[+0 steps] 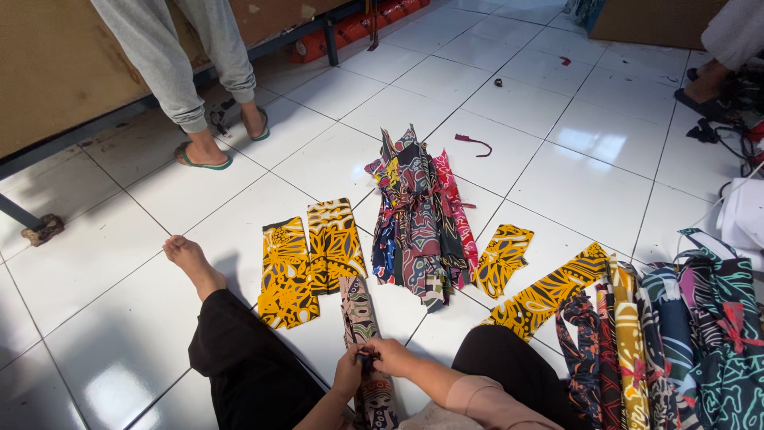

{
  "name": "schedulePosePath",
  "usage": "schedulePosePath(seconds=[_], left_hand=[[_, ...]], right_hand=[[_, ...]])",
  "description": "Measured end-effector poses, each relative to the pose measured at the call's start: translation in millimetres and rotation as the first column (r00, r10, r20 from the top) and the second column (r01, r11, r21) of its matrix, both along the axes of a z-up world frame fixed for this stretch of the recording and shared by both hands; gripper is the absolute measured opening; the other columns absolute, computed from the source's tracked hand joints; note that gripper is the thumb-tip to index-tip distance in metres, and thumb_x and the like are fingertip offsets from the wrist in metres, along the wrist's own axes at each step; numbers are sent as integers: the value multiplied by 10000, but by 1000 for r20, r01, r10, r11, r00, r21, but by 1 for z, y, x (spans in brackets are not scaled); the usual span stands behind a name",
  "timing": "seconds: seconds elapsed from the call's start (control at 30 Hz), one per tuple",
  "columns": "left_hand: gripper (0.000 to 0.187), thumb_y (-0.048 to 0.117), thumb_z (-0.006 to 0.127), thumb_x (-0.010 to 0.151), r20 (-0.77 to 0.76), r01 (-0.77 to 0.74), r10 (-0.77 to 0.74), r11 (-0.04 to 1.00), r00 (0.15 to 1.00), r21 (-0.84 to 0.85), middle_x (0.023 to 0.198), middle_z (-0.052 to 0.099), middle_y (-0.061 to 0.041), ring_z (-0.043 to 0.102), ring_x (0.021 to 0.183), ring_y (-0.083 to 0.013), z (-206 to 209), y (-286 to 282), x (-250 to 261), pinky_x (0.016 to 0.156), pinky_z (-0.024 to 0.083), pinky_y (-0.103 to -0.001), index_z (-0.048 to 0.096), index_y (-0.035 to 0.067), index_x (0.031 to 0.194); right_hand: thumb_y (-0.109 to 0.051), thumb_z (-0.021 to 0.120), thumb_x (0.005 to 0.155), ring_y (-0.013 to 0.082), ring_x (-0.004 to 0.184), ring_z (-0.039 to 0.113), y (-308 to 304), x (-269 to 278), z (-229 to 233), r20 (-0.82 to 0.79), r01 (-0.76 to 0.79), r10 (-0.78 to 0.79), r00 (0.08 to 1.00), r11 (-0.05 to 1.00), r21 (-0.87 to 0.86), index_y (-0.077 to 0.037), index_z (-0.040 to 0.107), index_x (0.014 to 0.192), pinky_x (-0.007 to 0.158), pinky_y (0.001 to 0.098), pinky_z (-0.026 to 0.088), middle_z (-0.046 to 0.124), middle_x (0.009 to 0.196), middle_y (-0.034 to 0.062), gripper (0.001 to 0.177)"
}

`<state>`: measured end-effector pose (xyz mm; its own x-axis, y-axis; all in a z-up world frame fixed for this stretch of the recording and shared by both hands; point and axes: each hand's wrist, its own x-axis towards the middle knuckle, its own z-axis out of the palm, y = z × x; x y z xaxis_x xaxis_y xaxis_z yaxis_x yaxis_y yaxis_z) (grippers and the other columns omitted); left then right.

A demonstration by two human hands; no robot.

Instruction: The person sits on a tiled floor and folds multiple pieces of patterned fabric one by one. They pick up each piece, fold it neatly, and place it into a growing stack. The process is repeated for several different fabric patterns.

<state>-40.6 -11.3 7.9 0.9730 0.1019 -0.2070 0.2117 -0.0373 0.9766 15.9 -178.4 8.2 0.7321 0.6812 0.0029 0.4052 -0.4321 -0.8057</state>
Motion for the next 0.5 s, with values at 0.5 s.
schedulePosePath(seconds=[0.5], left_hand=[[347, 91, 678, 855, 185, -3, -157, 753, 970, 658, 1224, 586, -136, 620, 1060, -424, -5, 5, -15, 863, 526, -497, 571, 148, 1181]], right_hand=[[-217, 698, 811, 313, 848, 665, 13, 6, -21, 62, -18, 32, 998, 977, -214, -90, 790, 857, 758, 449, 535, 687, 908, 126, 163]])
